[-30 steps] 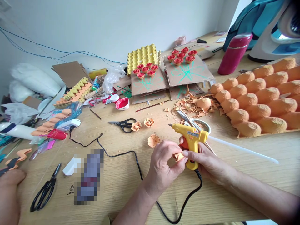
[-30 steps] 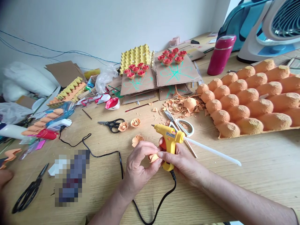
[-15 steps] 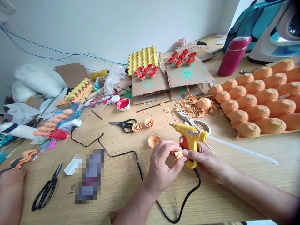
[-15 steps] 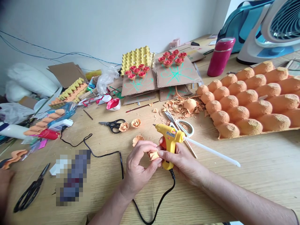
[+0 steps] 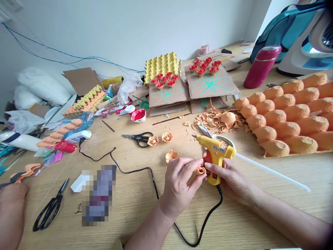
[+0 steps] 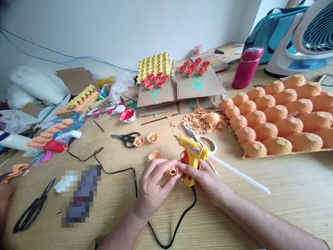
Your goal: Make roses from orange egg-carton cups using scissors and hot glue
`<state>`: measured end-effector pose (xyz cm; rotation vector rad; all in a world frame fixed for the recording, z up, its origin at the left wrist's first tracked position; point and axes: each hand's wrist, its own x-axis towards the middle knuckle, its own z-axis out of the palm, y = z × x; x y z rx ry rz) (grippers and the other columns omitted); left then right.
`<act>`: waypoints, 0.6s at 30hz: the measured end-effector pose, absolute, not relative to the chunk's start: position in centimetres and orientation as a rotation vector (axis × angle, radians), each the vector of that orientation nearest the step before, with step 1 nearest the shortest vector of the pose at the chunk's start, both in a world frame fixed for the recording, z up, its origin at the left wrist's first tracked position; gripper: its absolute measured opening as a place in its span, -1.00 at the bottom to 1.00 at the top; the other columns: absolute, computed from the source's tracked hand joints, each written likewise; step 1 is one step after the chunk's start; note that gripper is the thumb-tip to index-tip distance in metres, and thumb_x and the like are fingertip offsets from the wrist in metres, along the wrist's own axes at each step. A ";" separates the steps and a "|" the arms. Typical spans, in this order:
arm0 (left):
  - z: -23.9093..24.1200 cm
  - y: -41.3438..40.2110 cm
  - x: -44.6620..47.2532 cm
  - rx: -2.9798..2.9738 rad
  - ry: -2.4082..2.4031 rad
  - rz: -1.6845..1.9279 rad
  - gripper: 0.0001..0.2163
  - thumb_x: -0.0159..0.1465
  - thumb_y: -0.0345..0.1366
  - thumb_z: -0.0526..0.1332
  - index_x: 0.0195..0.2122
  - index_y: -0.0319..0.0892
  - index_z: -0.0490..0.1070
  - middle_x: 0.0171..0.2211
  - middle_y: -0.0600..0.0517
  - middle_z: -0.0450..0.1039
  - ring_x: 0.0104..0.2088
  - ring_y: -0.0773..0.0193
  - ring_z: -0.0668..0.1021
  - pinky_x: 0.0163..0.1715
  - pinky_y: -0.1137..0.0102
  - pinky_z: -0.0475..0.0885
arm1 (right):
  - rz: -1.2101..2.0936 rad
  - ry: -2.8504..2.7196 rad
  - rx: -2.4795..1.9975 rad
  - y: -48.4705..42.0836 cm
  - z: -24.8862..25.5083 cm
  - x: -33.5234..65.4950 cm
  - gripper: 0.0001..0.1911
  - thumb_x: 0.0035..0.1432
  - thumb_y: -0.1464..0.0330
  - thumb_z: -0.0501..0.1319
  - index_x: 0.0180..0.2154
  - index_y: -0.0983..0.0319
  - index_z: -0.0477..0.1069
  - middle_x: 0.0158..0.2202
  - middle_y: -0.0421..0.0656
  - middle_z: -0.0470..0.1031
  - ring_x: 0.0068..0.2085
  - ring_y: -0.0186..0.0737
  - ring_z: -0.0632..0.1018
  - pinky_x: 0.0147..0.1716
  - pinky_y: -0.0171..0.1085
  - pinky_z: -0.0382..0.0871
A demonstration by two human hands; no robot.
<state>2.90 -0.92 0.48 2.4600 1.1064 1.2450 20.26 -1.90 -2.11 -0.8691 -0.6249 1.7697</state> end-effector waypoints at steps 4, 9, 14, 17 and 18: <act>0.7 -0.9 2.7 2.486 1.099 1.276 -0.75 0.30 -0.41 0.33 -0.03 -0.11 0.38 -0.22 -0.01 0.59 -0.24 0.21 0.59 -0.16 0.27 0.47 | 1.752 -0.664 -0.876 -1.8 -1.9 20.3 -0.65 0.08 0.23 0.47 -0.15 0.15 0.42 -0.26 -0.18 0.58 -0.34 -0.26 0.49 -0.31 -0.28 0.38; 0.7 -0.7 2.4 2.349 1.049 1.321 -0.80 0.30 -0.44 0.30 -0.08 -0.10 0.40 -0.22 -0.02 0.56 -0.19 0.20 0.58 -0.17 0.29 0.49 | 1.721 -0.710 -0.894 -1.9 -1.3 20.5 -0.66 0.09 0.22 0.45 -0.16 0.14 0.42 -0.24 -0.16 0.59 -0.36 -0.26 0.46 -0.30 -0.26 0.37; 0.4 -0.5 2.6 2.229 1.004 1.341 -0.79 0.29 -0.44 0.32 -0.08 -0.11 0.42 -0.26 0.00 0.52 -0.24 0.24 0.56 -0.19 0.34 0.52 | 1.723 -0.706 -0.870 -1.9 -0.8 20.6 -0.66 0.07 0.20 0.46 -0.19 0.14 0.42 -0.26 -0.18 0.55 -0.37 -0.27 0.45 -0.33 -0.25 0.35; 0.4 -0.4 2.7 2.181 1.018 1.324 -0.75 0.28 -0.47 0.31 -0.04 -0.11 0.42 -0.22 0.01 0.54 -0.21 0.27 0.59 -0.13 0.35 0.52 | 1.728 -0.700 -0.851 -1.8 -0.8 20.6 -0.67 0.09 0.19 0.44 -0.18 0.15 0.42 -0.20 -0.17 0.54 -0.38 -0.29 0.43 -0.36 -0.27 0.33; 0.4 -0.4 2.6 2.166 1.036 1.321 -0.75 0.28 -0.48 0.30 -0.03 -0.11 0.43 -0.22 0.01 0.55 -0.22 0.28 0.59 -0.12 0.36 0.51 | 1.719 -0.701 -0.853 -1.8 -0.8 20.7 -0.68 0.10 0.20 0.44 -0.18 0.15 0.43 -0.17 -0.16 0.53 -0.38 -0.30 0.43 -0.36 -0.28 0.33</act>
